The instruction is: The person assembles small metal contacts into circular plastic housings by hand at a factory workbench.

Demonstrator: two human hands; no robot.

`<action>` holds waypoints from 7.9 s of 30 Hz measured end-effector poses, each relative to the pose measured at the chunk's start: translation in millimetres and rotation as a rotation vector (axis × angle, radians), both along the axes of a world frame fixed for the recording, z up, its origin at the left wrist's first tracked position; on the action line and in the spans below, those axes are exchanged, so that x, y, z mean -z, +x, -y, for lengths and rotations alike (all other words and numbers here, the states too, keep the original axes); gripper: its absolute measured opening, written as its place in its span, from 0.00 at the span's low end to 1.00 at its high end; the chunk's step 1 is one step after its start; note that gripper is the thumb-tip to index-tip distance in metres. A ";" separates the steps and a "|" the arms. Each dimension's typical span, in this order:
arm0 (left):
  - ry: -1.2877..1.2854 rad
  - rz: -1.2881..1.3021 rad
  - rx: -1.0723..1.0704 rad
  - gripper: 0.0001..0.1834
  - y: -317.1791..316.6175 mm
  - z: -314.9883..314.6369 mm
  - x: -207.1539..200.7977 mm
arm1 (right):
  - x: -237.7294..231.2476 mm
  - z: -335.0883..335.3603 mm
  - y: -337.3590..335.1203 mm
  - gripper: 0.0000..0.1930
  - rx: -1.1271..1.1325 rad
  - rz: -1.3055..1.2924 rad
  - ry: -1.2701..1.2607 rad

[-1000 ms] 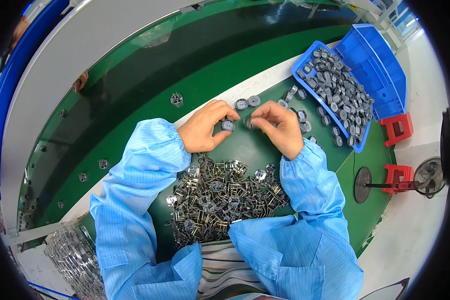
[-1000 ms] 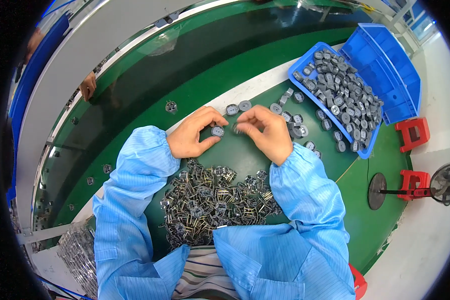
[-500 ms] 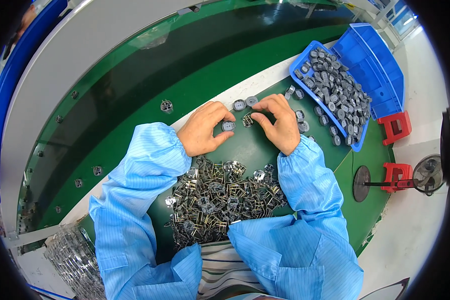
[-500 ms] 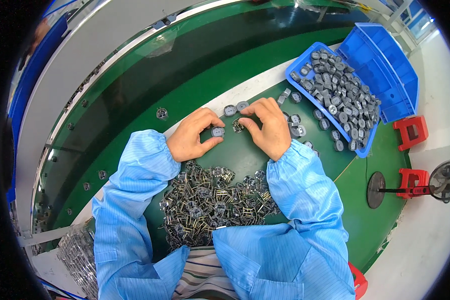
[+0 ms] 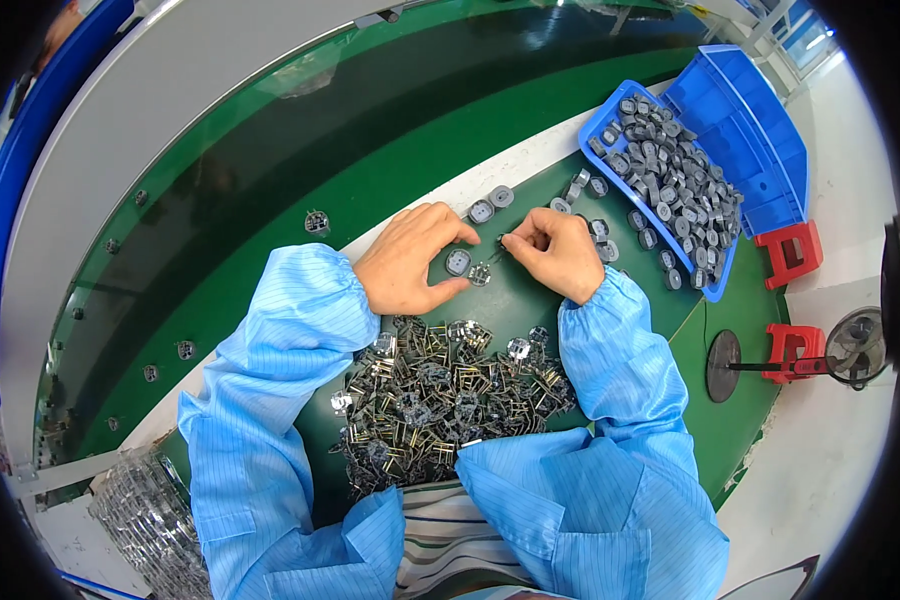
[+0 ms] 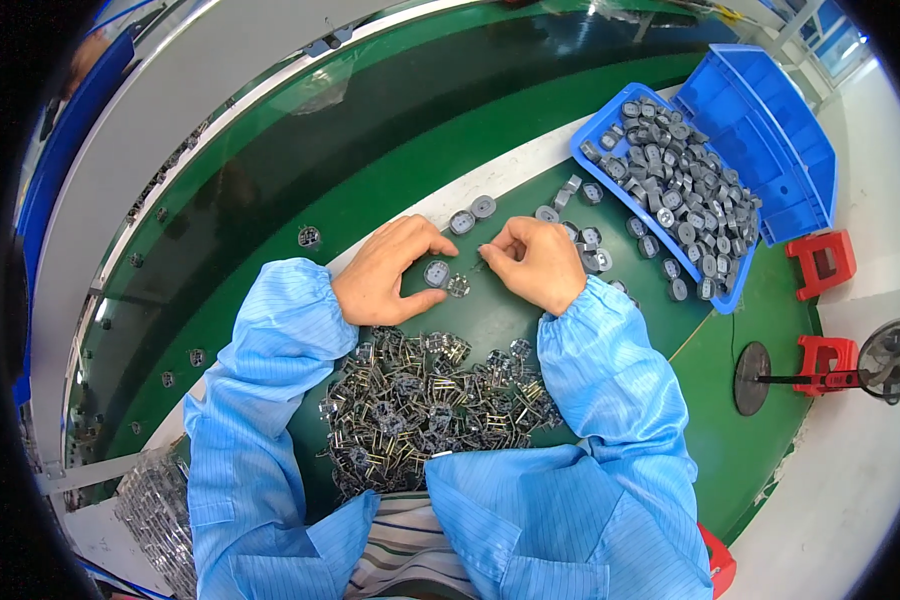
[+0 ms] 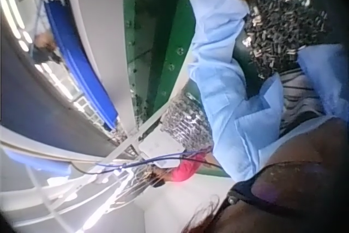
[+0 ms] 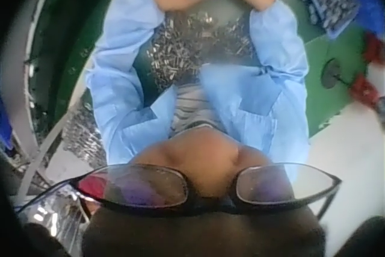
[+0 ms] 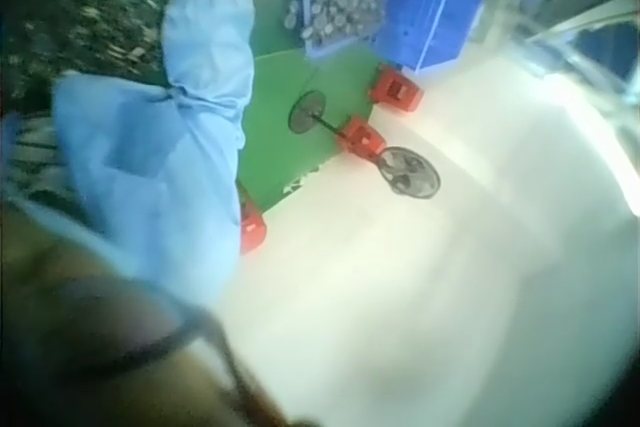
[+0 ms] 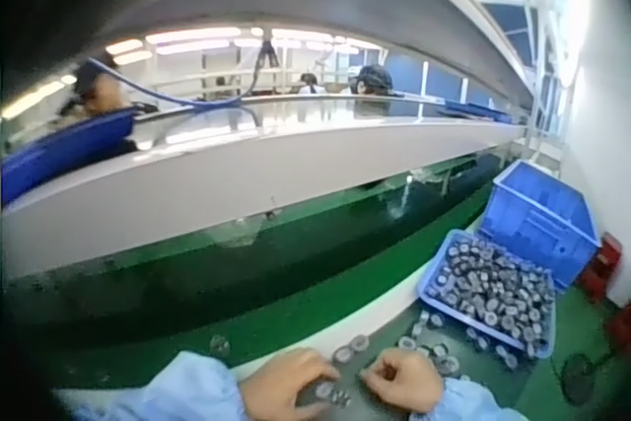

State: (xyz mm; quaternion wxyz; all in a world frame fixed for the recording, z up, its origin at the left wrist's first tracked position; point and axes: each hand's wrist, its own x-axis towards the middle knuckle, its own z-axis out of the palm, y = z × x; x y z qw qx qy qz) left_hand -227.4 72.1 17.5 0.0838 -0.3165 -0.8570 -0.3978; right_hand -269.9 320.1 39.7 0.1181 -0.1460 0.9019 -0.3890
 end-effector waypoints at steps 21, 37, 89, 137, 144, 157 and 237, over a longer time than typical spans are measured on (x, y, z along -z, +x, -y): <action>-0.004 0.060 -0.154 0.22 2.1 -4.4 10.0 | 33.5 25.8 -5.1 0.05 -0.122 0.000 -0.453; 0.096 0.111 -0.166 0.20 -2.1 -1.1 23.5 | 20.7 41.9 5.7 0.08 -0.341 -0.627 -0.084; -0.096 0.026 -0.171 0.22 -10.5 -14.7 10.5 | 28.8 17.4 -7.1 0.07 -0.236 -0.352 -0.293; 0.279 0.181 -0.160 0.12 -10.3 -17.8 14.9 | 12.5 18.8 14.9 0.09 -0.362 -0.420 -0.158; -0.012 0.022 0.107 0.21 -9.1 -13.2 -1.1 | 10.7 -22.4 0.6 0.10 0.162 -0.708 0.578; -0.031 0.140 0.161 0.20 -26.9 4.5 4.6 | -18.2 0.6 16.4 0.08 -0.761 0.109 -0.245; -0.158 0.128 -0.457 0.17 -50.6 51.1 4.3 | 10.5 20.0 20.7 0.13 -0.789 -0.116 -0.373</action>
